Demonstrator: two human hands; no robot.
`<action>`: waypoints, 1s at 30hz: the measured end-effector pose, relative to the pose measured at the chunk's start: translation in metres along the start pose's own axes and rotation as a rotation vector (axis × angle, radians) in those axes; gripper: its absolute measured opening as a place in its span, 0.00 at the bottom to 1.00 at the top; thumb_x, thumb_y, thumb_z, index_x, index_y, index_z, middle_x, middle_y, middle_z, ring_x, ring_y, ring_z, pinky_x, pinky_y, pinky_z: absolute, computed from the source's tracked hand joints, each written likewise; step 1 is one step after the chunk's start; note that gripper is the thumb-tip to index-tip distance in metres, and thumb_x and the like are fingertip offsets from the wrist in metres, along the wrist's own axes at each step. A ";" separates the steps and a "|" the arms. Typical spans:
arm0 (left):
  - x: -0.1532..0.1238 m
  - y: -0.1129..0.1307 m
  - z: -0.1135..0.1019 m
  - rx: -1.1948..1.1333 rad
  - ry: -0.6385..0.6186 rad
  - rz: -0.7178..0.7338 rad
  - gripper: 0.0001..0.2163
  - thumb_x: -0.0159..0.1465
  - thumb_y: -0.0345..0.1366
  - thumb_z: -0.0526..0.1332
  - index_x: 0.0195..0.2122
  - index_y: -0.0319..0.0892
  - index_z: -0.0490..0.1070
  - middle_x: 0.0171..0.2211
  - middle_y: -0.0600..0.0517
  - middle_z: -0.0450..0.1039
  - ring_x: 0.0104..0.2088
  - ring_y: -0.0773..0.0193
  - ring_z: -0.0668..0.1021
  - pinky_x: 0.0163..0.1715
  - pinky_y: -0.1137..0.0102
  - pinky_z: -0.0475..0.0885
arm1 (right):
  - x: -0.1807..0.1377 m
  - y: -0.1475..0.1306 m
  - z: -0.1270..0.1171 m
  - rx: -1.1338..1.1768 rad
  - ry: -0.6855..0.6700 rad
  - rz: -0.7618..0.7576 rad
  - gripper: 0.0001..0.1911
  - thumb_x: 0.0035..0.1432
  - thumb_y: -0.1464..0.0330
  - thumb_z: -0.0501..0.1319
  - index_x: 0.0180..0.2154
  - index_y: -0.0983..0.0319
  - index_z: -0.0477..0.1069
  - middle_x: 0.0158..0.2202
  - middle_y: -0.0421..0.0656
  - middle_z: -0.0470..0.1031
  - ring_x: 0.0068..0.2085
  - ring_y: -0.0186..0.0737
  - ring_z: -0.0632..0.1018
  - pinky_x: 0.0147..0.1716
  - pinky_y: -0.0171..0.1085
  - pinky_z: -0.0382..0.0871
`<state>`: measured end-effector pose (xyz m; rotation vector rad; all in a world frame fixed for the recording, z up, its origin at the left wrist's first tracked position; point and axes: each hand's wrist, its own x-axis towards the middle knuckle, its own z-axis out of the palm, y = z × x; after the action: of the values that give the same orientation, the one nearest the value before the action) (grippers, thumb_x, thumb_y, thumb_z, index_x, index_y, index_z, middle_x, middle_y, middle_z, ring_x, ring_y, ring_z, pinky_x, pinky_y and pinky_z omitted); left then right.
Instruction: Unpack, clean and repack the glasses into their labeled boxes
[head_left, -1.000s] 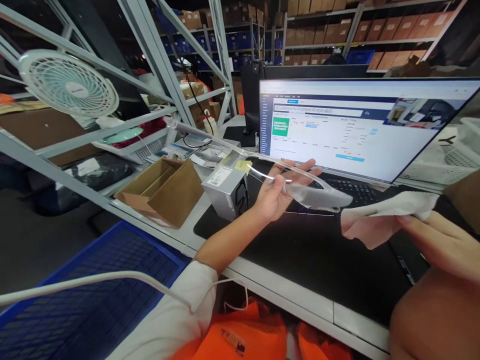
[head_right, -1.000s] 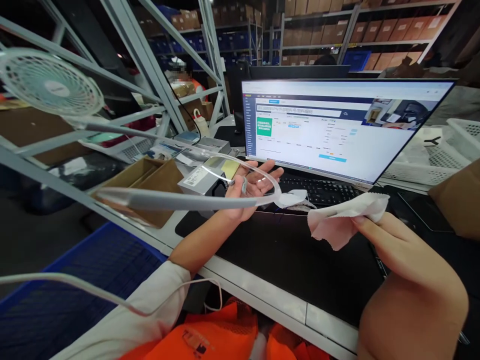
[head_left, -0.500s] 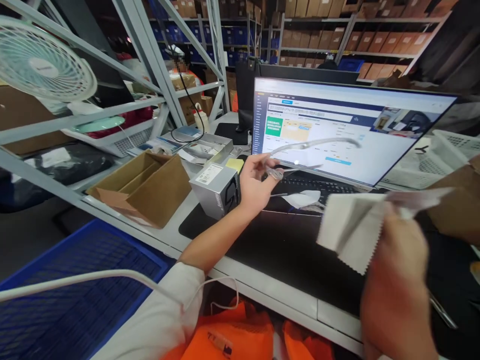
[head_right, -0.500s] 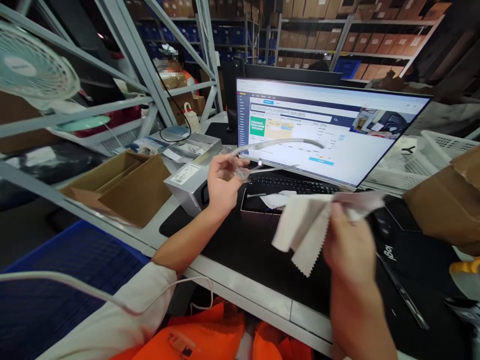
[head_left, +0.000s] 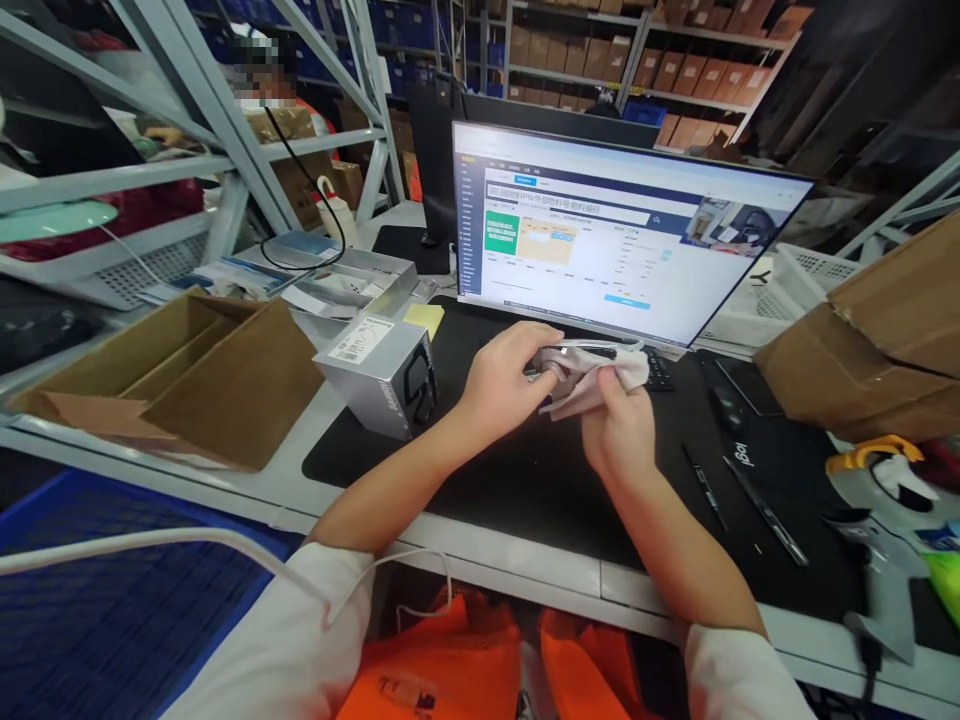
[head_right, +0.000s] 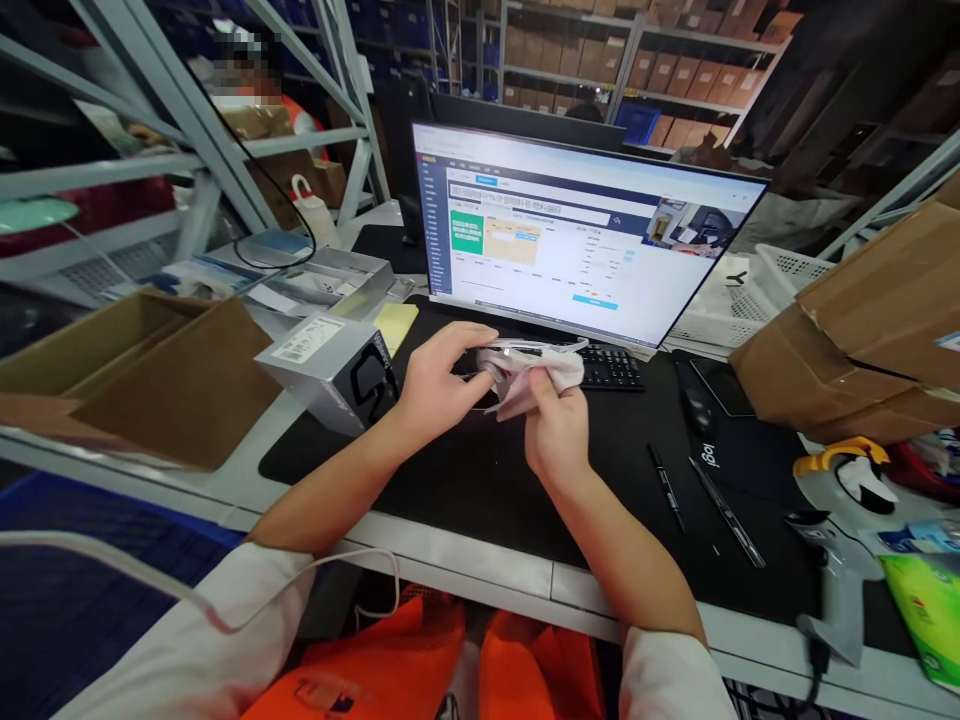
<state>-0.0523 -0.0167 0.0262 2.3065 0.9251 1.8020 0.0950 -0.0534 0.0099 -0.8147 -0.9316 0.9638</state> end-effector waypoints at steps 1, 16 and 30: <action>0.002 -0.002 -0.003 0.007 0.008 0.016 0.16 0.58 0.22 0.62 0.47 0.41 0.76 0.45 0.48 0.81 0.47 0.60 0.82 0.51 0.65 0.78 | 0.005 -0.006 -0.006 -0.042 -0.042 0.026 0.17 0.59 0.54 0.69 0.35 0.62 0.78 0.34 0.45 0.81 0.43 0.48 0.82 0.53 0.49 0.76; 0.002 0.009 -0.014 0.146 -0.285 0.193 0.15 0.68 0.25 0.56 0.51 0.46 0.76 0.50 0.45 0.78 0.58 0.53 0.76 0.67 0.45 0.60 | 0.005 -0.081 -0.043 -0.910 -0.583 0.004 0.23 0.72 0.51 0.55 0.38 0.61 0.77 0.31 0.44 0.78 0.33 0.42 0.79 0.34 0.38 0.75; 0.002 0.006 -0.012 -0.154 -0.214 0.156 0.35 0.60 0.56 0.71 0.64 0.44 0.69 0.47 0.43 0.77 0.46 0.53 0.80 0.50 0.59 0.77 | 0.035 -0.089 -0.103 -0.641 -0.479 0.161 0.25 0.56 0.45 0.69 0.28 0.61 0.77 0.24 0.44 0.75 0.22 0.37 0.73 0.16 0.33 0.69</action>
<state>-0.0603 -0.0243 0.0341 2.4688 0.5698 1.5732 0.2256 -0.0688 0.0596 -1.2353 -1.6576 1.0310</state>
